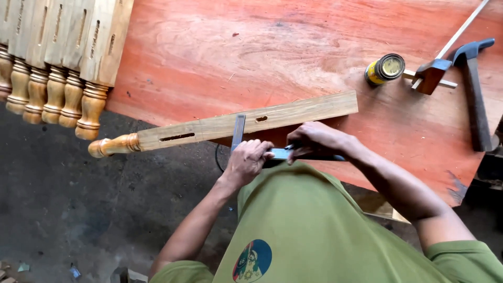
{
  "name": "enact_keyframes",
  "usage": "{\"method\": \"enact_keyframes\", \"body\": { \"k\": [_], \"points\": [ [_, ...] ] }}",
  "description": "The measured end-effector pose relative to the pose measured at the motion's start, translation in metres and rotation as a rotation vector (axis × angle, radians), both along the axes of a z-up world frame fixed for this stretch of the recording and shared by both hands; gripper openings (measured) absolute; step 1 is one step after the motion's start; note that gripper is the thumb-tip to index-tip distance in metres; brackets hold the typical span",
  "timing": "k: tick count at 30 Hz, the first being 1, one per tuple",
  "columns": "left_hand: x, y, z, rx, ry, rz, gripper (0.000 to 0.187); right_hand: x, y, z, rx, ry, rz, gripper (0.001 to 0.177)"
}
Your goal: Marking wooden furniture legs for assembly using a try square and pencil
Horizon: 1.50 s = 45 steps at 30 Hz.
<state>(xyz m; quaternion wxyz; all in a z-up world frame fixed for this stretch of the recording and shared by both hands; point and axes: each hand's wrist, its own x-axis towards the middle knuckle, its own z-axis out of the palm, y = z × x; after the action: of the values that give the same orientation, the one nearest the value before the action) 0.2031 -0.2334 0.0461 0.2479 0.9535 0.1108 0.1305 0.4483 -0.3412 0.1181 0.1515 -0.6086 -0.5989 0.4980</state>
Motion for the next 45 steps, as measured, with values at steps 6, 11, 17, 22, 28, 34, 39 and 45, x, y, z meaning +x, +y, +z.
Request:
{"method": "enact_keyframes", "body": {
  "k": [6,11,17,22,28,34,39,45],
  "points": [
    [-0.036,0.055,-0.037,-0.180,-0.059,0.159,0.025,0.053,-0.039,-0.035,-0.115,0.009,-0.142,0.013],
    [-0.023,0.073,-0.022,-0.127,0.043,0.137,0.030,0.036,-0.034,-0.076,0.133,-0.165,-0.365,0.015],
    [-0.025,0.077,-0.046,-0.209,-0.044,0.187,0.025,0.013,-0.044,-0.115,0.150,0.014,-0.682,0.009],
    [-0.018,0.079,-0.047,-0.201,-0.082,0.214,0.021,0.002,-0.040,-0.154,0.226,-0.085,-0.759,0.008],
    [-0.017,0.088,-0.054,-0.160,-0.083,0.249,0.029,-0.010,-0.022,-0.134,0.311,-0.346,-0.758,0.013],
    [-0.020,0.090,-0.046,-0.197,-0.069,0.271,0.028,-0.018,-0.011,-0.133,0.405,-0.283,-0.790,0.018],
    [-0.026,0.089,-0.049,-0.199,-0.056,0.290,0.028,-0.019,-0.015,-0.143,0.404,-0.238,-0.782,0.020],
    [-0.032,0.094,-0.049,-0.140,-0.061,0.296,0.025,-0.028,-0.005,-0.145,0.460,-0.221,-0.763,0.021]
  ]
}}
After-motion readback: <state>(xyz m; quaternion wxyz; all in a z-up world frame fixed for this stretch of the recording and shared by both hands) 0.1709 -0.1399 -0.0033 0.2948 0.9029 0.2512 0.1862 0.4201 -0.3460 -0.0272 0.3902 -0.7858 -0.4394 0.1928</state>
